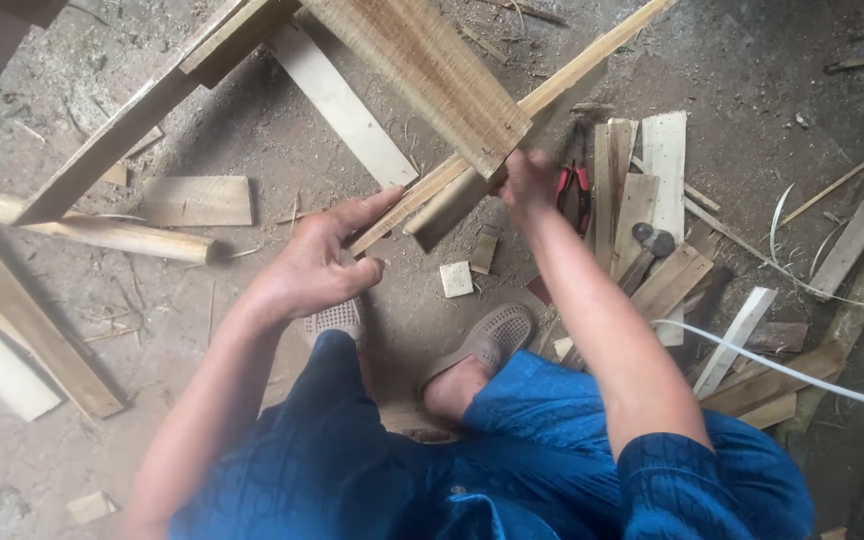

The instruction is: The person sits on the ground assembling a small wooden stool frame. They use pliers to pull nails out of wooden slats, position the slats against the stool legs, and hammer nails to attach the pieces, fitting each slat into place by hand.

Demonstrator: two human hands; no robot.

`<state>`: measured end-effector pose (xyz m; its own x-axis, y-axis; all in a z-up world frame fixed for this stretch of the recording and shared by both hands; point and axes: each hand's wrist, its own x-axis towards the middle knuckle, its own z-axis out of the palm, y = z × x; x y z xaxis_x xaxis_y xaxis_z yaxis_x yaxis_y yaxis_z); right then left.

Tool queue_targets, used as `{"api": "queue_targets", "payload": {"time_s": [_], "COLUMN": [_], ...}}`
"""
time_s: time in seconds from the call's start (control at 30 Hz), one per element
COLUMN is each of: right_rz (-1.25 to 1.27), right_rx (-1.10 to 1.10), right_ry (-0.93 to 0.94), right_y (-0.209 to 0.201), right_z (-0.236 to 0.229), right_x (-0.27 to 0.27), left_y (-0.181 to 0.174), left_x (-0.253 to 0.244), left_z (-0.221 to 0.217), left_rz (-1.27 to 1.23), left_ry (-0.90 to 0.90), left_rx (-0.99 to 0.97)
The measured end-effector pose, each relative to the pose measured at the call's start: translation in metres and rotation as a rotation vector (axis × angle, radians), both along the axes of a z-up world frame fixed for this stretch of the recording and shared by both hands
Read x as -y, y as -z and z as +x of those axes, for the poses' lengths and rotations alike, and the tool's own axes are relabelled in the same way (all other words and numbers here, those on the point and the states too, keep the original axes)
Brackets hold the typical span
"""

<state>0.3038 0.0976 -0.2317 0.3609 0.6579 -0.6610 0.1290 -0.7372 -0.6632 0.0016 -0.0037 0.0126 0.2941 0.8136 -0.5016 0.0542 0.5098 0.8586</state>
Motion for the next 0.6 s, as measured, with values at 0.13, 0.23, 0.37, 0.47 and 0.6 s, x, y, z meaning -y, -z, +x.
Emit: {"api": "queue_targets", "payload": {"time_s": [0.13,0.23,0.37,0.47,0.6], "right_rz": [0.047,0.071,0.086,0.069,0.106], "right_rx": [-0.052,0.017,0.054,-0.062,-0.047], "right_ry": [0.109,0.133,0.094,0.110,0.061], "right_y": [0.051,0.069,0.069,0.001,-0.021], "right_z": [-0.027,-0.038,-0.058,-0.100,-0.124], "right_x": [0.016,0.025,0.028,0.026,0.026], "left_y": [-0.003,-0.001,-0.007,-0.010,0.003], "left_x": [-0.005,-0.004,-0.007,-0.008,-0.004], "left_z": [-0.007,-0.010,-0.010,-0.009,-0.007], "left_rz": [-0.092,-0.067,-0.040,-0.026,-0.039], "left_ry": [0.033,0.033,0.041,0.032,0.026], "left_rx": [0.013,0.059,0.073,0.082,0.083]}}
